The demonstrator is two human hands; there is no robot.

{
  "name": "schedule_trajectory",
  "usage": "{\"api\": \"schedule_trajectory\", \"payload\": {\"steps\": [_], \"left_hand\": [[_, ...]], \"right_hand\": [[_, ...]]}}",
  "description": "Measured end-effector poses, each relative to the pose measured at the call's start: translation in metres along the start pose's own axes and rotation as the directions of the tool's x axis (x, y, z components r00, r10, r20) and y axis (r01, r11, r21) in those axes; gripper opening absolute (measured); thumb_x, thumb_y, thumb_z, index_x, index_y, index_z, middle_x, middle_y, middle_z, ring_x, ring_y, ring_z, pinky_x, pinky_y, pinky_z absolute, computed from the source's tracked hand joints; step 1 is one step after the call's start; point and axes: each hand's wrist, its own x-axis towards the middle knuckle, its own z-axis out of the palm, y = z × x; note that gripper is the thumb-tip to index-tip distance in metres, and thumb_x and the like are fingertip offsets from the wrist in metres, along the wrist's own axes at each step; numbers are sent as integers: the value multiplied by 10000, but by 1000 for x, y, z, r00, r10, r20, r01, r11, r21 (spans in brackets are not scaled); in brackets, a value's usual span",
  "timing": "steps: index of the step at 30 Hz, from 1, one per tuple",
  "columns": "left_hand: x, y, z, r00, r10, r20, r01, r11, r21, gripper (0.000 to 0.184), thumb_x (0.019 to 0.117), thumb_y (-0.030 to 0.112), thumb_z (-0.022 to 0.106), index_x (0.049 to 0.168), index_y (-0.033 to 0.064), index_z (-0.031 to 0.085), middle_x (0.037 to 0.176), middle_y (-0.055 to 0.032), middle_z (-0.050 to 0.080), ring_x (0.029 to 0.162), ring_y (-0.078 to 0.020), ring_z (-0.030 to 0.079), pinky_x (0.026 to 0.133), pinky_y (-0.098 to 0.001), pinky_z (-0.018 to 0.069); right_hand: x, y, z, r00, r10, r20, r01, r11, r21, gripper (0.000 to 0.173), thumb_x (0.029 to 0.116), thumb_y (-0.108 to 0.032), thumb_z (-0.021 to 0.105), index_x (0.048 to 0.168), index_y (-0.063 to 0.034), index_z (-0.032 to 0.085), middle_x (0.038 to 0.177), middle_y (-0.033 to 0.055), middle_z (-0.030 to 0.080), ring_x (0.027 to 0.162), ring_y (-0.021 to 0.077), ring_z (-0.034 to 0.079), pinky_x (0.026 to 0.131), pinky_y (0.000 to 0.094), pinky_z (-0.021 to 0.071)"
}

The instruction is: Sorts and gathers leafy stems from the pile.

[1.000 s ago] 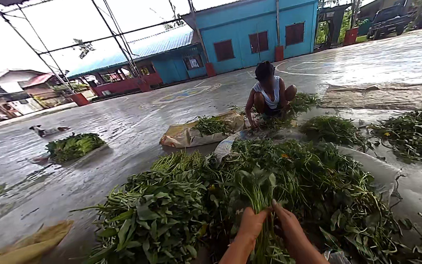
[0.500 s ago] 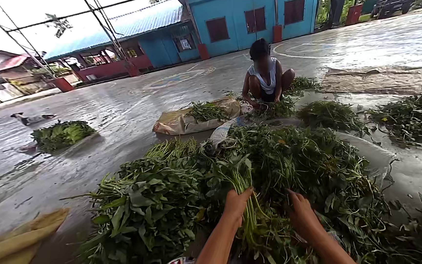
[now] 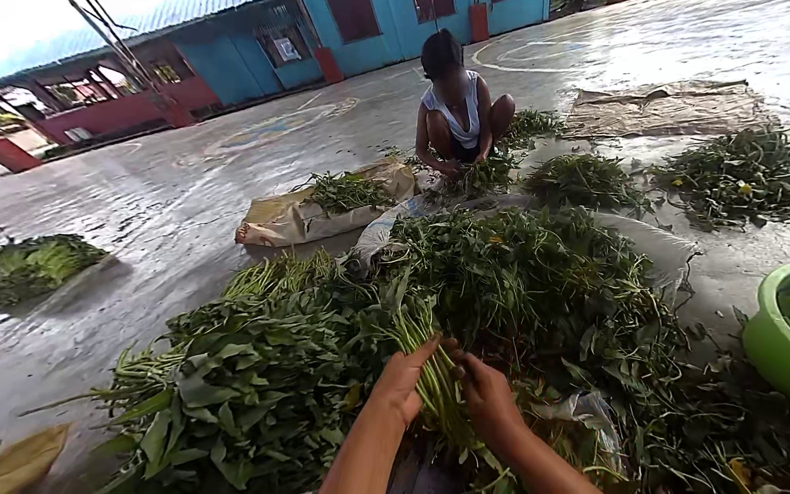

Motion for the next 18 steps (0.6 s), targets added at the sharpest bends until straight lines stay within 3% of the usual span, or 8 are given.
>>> {"api": "schedule_trajectory", "payload": {"steps": [4,7,8,10,12,13,16,18], "left_hand": [[6,10,-11,990,54,-127,-76,982,-174,186,1068,148,512,1168,-2,556,890,-140,683,799,-259,711,760,-444,627],[15,25,-28,945,169,-281,-237,944,-228,154,1069,145,497,1148,24,550,850,-104,664,756,-228,697,722,-431,626],[17,28,-33,931,196,-307,-271,936,-225,138,1067,135,498,1147,33,545,847,-97,666,750,-220,701,716,-422,630],[19,32,-39,923,214,-320,-291,932,-215,106,1063,110,500,1136,47,541,840,-90,661,740,-212,697,714,-407,627],[21,29,-35,930,193,-313,-262,945,-196,100,1063,113,502,1122,46,550,831,-85,658,726,-194,693,700,-378,628],[21,26,-32,938,174,-299,-238,953,-190,113,1067,116,497,1127,38,552,838,-91,659,729,-196,688,701,-372,621],[24,25,-23,957,130,-260,-181,965,-187,116,1065,105,496,1130,22,545,839,-106,666,717,-202,692,695,-366,624],[26,22,-19,966,117,-230,-160,971,-176,128,1058,89,504,1152,12,549,844,-125,665,718,-220,692,690,-374,621]], "right_hand": [[-2,24,-3,996,-41,82,40,999,14,316,1077,-246,484,1140,27,631,927,135,656,842,214,646,815,382,544],[-5,74,-19,989,128,68,-112,975,-193,329,1072,-244,493,1141,32,657,1021,180,680,967,289,672,916,443,541],[-4,96,-26,965,259,33,-237,923,-302,335,1066,-239,508,1188,35,657,1110,208,676,1063,330,661,972,475,526],[-1,138,-41,825,563,-45,-500,692,-521,406,1037,-208,551,1376,13,590,1392,249,566,1333,414,517,1076,585,445],[-4,171,-53,698,710,-92,-558,460,-691,469,989,-121,569,1437,15,543,1530,267,441,1447,462,375,1103,663,373],[-5,179,-58,680,728,-81,-533,415,-737,473,953,-85,595,1415,15,569,1534,270,437,1453,474,357,1096,681,361],[10,162,-76,784,618,49,-443,614,-653,349,963,-186,661,1280,-41,688,1372,217,609,1360,410,493,1078,663,387],[23,141,-99,872,480,100,-418,834,-360,286,996,-207,646,1216,-34,708,1195,156,703,1156,269,654,1042,488,493]]}}
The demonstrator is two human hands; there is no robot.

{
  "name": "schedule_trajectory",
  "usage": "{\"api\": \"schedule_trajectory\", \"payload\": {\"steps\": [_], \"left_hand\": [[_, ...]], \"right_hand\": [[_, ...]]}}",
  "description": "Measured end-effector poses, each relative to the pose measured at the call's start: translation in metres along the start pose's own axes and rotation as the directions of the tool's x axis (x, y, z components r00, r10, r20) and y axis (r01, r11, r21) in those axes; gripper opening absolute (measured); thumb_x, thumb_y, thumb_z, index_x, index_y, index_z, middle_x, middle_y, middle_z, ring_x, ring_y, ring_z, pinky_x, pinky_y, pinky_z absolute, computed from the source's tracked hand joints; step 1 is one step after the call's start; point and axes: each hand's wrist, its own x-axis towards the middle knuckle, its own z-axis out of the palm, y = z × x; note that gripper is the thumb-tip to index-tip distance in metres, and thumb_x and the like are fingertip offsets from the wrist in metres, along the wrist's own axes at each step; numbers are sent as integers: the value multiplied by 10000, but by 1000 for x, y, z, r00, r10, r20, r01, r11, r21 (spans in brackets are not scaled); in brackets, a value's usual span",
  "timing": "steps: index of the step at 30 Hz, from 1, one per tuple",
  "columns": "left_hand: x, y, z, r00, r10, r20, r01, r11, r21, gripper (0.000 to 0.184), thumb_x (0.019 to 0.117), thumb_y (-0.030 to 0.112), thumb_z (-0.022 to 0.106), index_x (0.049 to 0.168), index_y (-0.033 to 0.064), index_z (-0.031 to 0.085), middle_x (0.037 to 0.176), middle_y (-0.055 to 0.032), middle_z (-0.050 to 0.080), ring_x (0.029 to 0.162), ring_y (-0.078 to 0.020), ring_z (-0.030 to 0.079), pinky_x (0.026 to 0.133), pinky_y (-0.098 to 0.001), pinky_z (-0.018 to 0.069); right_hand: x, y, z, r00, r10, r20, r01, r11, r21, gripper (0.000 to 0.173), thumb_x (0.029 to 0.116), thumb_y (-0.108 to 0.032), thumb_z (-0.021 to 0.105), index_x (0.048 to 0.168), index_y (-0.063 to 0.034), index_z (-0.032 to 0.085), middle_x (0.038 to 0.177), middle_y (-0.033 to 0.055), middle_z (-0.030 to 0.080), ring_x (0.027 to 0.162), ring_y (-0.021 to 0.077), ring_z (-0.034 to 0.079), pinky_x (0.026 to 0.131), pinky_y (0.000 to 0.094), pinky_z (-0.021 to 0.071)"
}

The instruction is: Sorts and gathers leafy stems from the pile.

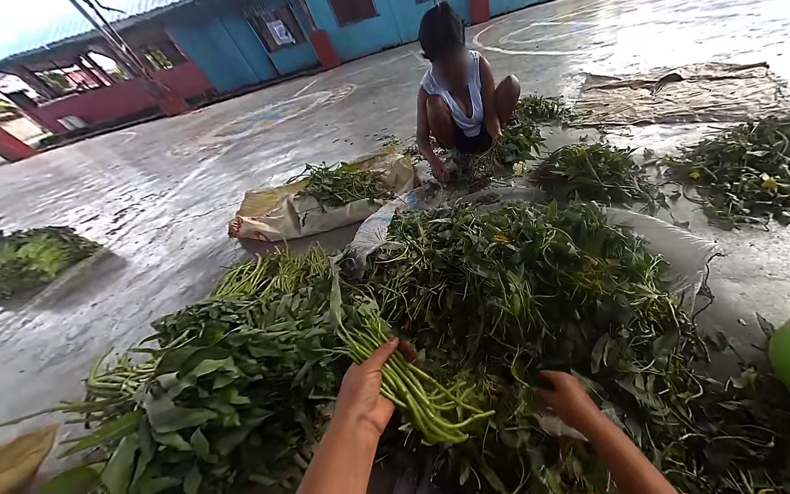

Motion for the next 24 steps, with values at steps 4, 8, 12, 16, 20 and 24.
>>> {"api": "schedule_trajectory", "payload": {"steps": [4,8,12,16,20,24], "left_hand": [[-9,-11,12,995,-66,73,62,996,57,196,1055,62,515,1223,-21,571,846,-151,664,702,-233,686,684,-369,613],[-23,-15,22,976,-112,186,91,989,116,164,1041,53,554,1170,-45,579,859,-157,695,734,-233,710,701,-361,622],[-37,-19,27,939,-70,336,5,982,189,170,1030,41,577,1177,-38,606,924,-146,729,810,-227,726,741,-345,615],[-40,-27,25,933,11,359,-93,972,213,180,1003,40,625,1168,-31,640,976,-142,721,862,-224,718,797,-354,615],[-38,-30,20,955,-14,296,-55,973,223,262,994,113,670,1192,-43,598,933,-161,727,821,-233,734,767,-357,629],[-39,-28,17,960,-43,278,-59,935,349,433,916,123,776,1259,-27,560,1052,-140,708,926,-192,716,829,-341,610]], "right_hand": [[-18,-35,-39,982,-75,-171,171,733,658,178,1000,-82,635,1148,-2,693,1033,66,717,939,113,679,866,297,568],[-40,-64,-30,918,-249,-308,396,582,710,166,947,-19,650,1105,3,694,976,34,723,893,99,683,828,270,580],[-50,-77,-2,756,-489,-434,654,571,496,167,921,-37,683,1076,-9,737,1026,44,727,923,104,695,814,275,605],[-57,-92,15,608,-651,-454,767,631,121,132,927,-163,720,1032,-133,793,986,-3,724,972,91,668,878,278,572],[-66,-102,11,667,-654,-357,708,705,32,155,944,-173,699,1063,-122,785,1007,29,726,1004,141,671,931,337,557],[-66,-111,11,773,-574,-270,632,733,250,569,1019,-336,571,1494,-43,460,1108,73,704,868,124,698,781,316,606]]}}
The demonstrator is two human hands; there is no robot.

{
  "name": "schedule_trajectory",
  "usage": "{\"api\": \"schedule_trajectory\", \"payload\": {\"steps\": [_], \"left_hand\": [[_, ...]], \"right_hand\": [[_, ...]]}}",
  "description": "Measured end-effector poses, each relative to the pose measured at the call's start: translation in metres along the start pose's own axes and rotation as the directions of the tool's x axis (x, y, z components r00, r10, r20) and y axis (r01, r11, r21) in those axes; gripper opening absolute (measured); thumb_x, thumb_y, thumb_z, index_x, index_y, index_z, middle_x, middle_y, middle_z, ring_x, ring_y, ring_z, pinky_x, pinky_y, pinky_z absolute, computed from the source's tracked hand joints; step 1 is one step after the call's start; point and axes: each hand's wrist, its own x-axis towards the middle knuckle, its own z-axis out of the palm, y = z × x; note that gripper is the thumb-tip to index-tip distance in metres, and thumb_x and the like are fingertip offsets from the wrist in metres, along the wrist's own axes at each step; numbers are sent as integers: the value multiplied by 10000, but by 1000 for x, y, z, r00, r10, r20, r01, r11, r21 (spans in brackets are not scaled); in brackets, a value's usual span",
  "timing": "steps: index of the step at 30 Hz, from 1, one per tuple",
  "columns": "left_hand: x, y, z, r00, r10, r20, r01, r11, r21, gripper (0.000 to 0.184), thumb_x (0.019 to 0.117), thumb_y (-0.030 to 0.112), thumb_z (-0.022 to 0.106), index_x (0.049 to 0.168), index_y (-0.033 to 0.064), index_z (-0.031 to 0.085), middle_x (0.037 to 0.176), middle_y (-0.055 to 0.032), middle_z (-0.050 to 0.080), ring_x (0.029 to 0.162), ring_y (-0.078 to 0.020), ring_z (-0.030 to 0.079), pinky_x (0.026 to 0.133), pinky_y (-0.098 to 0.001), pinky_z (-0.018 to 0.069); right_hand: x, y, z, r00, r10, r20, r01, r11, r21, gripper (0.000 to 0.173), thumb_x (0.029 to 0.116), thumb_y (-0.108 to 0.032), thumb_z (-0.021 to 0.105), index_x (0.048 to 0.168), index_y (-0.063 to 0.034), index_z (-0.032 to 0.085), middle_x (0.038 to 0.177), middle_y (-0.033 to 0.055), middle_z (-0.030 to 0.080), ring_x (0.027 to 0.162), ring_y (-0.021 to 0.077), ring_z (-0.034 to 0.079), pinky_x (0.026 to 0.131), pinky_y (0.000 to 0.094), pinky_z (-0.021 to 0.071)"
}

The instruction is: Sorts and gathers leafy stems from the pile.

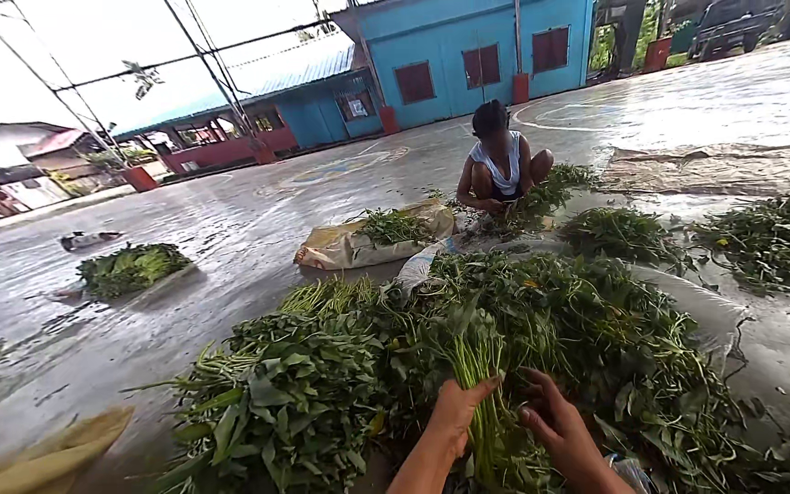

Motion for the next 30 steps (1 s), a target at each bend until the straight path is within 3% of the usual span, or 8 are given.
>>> {"api": "schedule_trajectory", "payload": {"steps": [2,7,9,12,16,23,27,30], "left_hand": [[0,1,3,1000,-3,21,2,998,60,446,913,133,782,1267,-22,561,1093,-135,700,974,-183,705,866,-340,598],[2,3,6,990,46,-136,-47,999,0,305,959,106,719,1177,-59,582,972,-147,703,859,-191,708,790,-332,601],[6,7,-3,982,34,-186,-48,996,-76,312,974,94,694,1205,-68,561,944,-162,701,809,-215,714,737,-342,614],[7,8,-7,984,0,-176,-16,996,-86,350,981,92,683,1253,-65,530,967,-176,702,812,-229,720,729,-352,620],[0,3,0,985,-27,-168,7,993,-118,345,1007,140,648,1290,-24,539,1018,-158,722,894,-241,715,809,-391,591],[4,16,-14,981,-14,-192,-74,894,-442,271,1077,205,506,1272,18,523,1006,-161,699,902,-293,719,816,-474,611],[15,24,-39,908,93,-408,-310,806,-505,237,1054,184,562,1249,51,549,1002,-91,702,928,-212,716,851,-410,613],[14,25,-44,912,117,-392,-328,784,-527,208,1057,177,553,1249,97,557,1023,-49,680,961,-179,691,872,-385,597]], "right_hand": [[10,-7,7,996,88,-22,-88,996,-23,599,1057,-395,445,1554,-65,392,1013,68,685,788,140,659,742,348,575],[9,-7,13,1000,-3,-25,-4,962,-273,385,1076,-272,480,924,13,689,863,125,634,811,213,628,787,368,537],[2,3,3,994,59,-95,-85,950,-300,375,1071,-276,476,989,14,699,941,148,652,904,258,645,847,416,537],[3,6,-10,980,188,65,-173,966,-192,530,1039,-430,467,1465,-124,544,1402,144,567,1311,286,540,1110,485,445],[14,-23,6,961,183,210,-149,975,-167,326,1075,-251,515,1209,10,658,1090,158,682,1041,257,648,973,450,504],[25,-27,-16,900,342,271,-229,899,-373,222,996,-230,588,948,-62,725,787,79,650,746,223,629,712,493,513],[0,42,-12,783,559,275,-356,764,-538,372,1028,-328,596,1237,-34,685,1206,201,669,1161,375,629,1008,626,469],[-42,88,26,639,685,350,-341,660,-670,823,940,-611,639,1610,-222,362,1683,214,210,1535,506,153,1131,789,194]]}}
